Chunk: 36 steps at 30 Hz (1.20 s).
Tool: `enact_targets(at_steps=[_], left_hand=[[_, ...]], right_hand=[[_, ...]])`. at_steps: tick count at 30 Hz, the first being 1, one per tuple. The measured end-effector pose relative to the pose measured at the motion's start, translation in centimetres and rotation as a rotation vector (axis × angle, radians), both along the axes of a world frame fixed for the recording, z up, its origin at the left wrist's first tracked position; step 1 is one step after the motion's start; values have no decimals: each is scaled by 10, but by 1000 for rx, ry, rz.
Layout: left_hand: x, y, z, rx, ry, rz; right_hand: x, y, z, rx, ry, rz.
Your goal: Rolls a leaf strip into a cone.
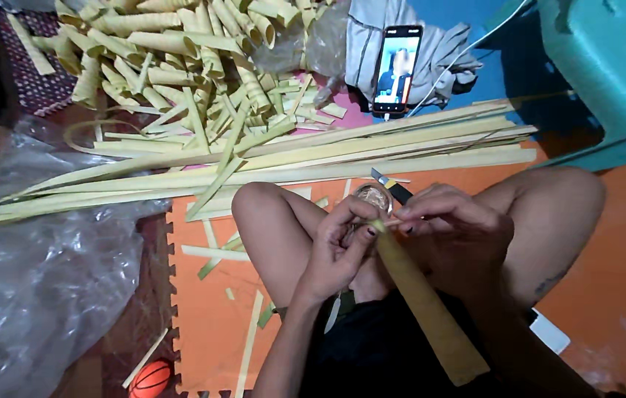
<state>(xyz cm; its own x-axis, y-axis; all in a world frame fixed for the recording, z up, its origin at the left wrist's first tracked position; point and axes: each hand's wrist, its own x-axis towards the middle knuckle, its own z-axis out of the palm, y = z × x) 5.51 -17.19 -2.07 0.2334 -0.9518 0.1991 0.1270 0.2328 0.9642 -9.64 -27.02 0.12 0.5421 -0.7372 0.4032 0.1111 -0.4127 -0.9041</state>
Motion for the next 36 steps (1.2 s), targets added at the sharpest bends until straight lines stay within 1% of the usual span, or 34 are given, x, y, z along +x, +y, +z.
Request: enact_targets(at_steps=[3,10,17,19,21,22,24,26,27,28,29,30,31,33,36], left_hand=[[-2,-1,4,-41,-11,-2],[-2,-2,6,-51,-27,10],[-4,-2,16,-23,-7,33],[-1,-1,18,-4,-29,22],[2,3,20,22,-54,1],[5,5,20,28,-54,-16],[16,15,17,38,-32,-33],[27,29,12,51,2,-7],[30,36,9,55,18,27],[33,41,5,54,28,56],[35,45,3,49,41,78],[36,48,2,41,62,95],[35,50,1,36,83,109],[33,52,0,45,101,143],[30,49,3,38,130,144]], right_hand=[[5,1,-2,-111,15,-37],[5,4,8,-220,84,-48],[0,17,4,-270,60,-67],[0,18,2,-224,35,-36],[-2,10,2,-147,0,23],[-6,3,1,-140,-14,26],[-16,-22,-5,-239,-15,-76],[-24,-50,-16,-387,93,-285],[-27,-62,-23,-396,226,-363],[-27,-68,-27,-349,417,-387],[-24,-71,-31,-250,600,-353],[-19,-70,-36,-140,711,-278],[-11,-66,-47,-89,742,-205],[4,-51,-80,-76,732,-32],[26,-43,-110,-22,878,273]])
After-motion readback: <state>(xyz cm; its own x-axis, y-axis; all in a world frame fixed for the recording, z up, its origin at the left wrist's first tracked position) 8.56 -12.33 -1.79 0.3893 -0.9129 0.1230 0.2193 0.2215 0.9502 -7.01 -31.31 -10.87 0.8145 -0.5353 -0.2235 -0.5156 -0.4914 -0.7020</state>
